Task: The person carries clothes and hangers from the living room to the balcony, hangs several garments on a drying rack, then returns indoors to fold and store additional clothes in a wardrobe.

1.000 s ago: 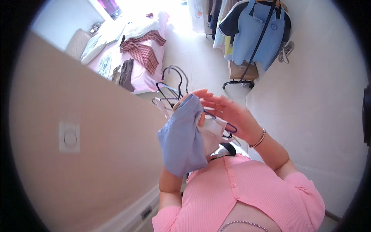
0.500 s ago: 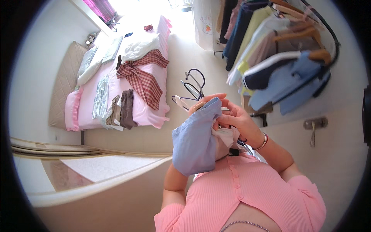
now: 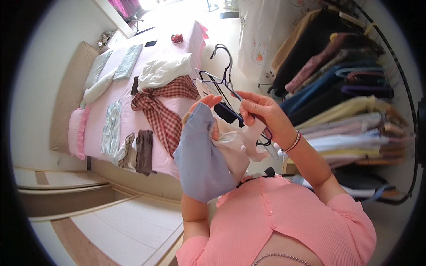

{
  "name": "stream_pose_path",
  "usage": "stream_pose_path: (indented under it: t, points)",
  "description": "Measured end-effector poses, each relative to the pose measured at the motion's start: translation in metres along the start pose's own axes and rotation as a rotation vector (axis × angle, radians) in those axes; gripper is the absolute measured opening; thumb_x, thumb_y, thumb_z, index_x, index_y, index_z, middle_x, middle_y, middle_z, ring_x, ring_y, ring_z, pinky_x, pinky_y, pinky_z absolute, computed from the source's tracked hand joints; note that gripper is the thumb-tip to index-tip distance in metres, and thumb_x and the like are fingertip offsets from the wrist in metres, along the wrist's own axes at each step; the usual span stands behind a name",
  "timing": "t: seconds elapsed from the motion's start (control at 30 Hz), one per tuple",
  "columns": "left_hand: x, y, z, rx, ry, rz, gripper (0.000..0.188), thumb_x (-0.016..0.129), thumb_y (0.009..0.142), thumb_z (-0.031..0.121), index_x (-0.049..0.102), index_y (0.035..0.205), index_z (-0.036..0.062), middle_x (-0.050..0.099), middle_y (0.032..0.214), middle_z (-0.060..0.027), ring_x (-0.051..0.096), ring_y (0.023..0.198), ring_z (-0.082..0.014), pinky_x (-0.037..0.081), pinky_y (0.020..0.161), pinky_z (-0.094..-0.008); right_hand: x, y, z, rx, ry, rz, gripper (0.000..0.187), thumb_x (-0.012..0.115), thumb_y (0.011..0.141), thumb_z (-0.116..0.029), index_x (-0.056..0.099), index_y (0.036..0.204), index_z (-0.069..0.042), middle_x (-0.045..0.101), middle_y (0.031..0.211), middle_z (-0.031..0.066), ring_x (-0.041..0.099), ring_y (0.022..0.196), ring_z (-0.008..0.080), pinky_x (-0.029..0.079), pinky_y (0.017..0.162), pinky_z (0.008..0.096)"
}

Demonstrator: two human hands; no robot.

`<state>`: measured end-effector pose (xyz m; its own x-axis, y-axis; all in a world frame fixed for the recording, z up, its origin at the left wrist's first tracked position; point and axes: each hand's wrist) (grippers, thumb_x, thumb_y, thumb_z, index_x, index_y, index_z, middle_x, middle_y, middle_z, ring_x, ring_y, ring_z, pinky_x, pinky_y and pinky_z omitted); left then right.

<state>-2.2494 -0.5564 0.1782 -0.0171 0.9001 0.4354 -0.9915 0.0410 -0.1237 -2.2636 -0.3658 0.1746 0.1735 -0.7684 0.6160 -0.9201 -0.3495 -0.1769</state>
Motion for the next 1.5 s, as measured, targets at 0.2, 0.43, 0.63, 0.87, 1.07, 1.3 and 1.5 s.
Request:
stream_pose_path:
  t: [0.2, 0.43, 0.63, 0.87, 1.07, 1.3, 1.5]
  points:
    - [-0.018, 0.175, 0.031, 0.089, 0.016, 0.112, 0.042, 0.054, 0.098, 0.031, 0.05, 0.124, -0.001, 0.063, 0.107, -0.0127, 0.042, 0.049, -0.0065, 0.037, 0.045, -0.021, -0.031, 0.154, -0.061, 0.019, -0.016, 0.004, 0.033, 0.052, 0.097, -0.008, 0.053, 0.128, 0.001, 0.046, 0.066, -0.0004, 0.037, 0.049, 0.0051, 0.03, 0.043, 0.0202]
    - [-0.044, 0.355, 0.063, 0.113, -0.1, 0.293, 0.032, 0.063, 0.092, 0.025, 0.058, 0.109, -0.0011, 0.059, 0.077, -0.0038, 0.042, 0.048, -0.0075, 0.038, 0.045, -0.0223, -0.06, 0.319, -0.119, 0.011, -0.001, -0.018, 0.03, 0.05, 0.099, -0.012, 0.055, 0.125, 0.001, 0.039, 0.062, -0.0039, 0.032, 0.045, 0.004, 0.026, 0.041, 0.0201]
    - [-0.104, 0.485, 0.044, 0.15, -0.005, 0.442, 0.029, 0.063, 0.092, 0.026, 0.058, 0.106, 0.0004, 0.056, 0.076, -0.0025, 0.041, 0.049, -0.0071, 0.037, 0.044, -0.0222, -0.093, 0.468, -0.152, 0.003, -0.073, -0.053, 0.028, 0.048, 0.101, -0.016, 0.058, 0.12, 0.002, 0.03, 0.055, -0.008, 0.028, 0.041, 0.0016, 0.02, 0.038, 0.02]
    - [-0.164, 0.643, 0.03, 0.238, 0.123, 0.637, 0.026, 0.063, 0.093, 0.026, 0.058, 0.102, 0.0022, 0.054, 0.075, -0.0009, 0.04, 0.049, -0.0068, 0.036, 0.043, -0.0222, -0.111, 0.65, -0.185, 0.092, -0.17, -0.187, 0.027, 0.043, 0.103, -0.015, 0.057, 0.118, 0.002, 0.028, 0.052, -0.0076, 0.025, 0.039, 0.0025, 0.019, 0.036, 0.021]
    - [-0.214, 0.768, 0.032, 0.358, 0.157, 0.808, 0.024, 0.062, 0.093, 0.027, 0.058, 0.1, 0.0037, 0.051, 0.073, 0.0005, 0.04, 0.05, -0.0064, 0.035, 0.042, -0.0222, -0.107, 0.776, -0.204, 0.148, -0.229, -0.174, 0.028, 0.052, 0.1, -0.017, 0.059, 0.119, 0.001, 0.035, 0.058, -0.007, 0.03, 0.046, 0.0019, 0.023, 0.042, 0.0206]
    - [-0.281, 0.899, 0.029, 0.297, 0.082, 0.997, 0.02, 0.066, 0.092, 0.023, 0.055, 0.085, 0.0079, 0.041, 0.067, 0.0054, 0.041, 0.056, -0.0055, 0.038, 0.048, -0.0228, -0.102, 0.927, -0.199, 0.239, -0.328, -0.206, 0.03, 0.05, 0.101, -0.025, 0.063, 0.113, 0.0, 0.036, 0.055, -0.0078, 0.028, 0.045, 0.0014, 0.021, 0.042, 0.0205]
    - [-0.388, 0.991, -0.027, 0.206, 0.033, 1.196, 0.013, 0.058, 0.097, 0.015, 0.057, 0.093, 0.003, 0.056, 0.079, 0.0006, 0.054, 0.066, -0.0098, 0.047, 0.059, -0.0246, -0.094, 1.032, -0.195, 0.322, -0.467, -0.164, 0.031, 0.044, 0.103, -0.024, 0.06, 0.109, 0.002, 0.035, 0.053, -0.0061, 0.028, 0.044, 0.0019, 0.021, 0.042, 0.0206]
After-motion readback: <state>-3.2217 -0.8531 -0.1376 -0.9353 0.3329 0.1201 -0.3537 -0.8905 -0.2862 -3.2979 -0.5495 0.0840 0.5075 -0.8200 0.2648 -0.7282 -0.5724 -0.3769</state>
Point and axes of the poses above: each hand's wrist, its own y-axis towards the middle knuckle, its own x-axis out of the palm, z = x × y
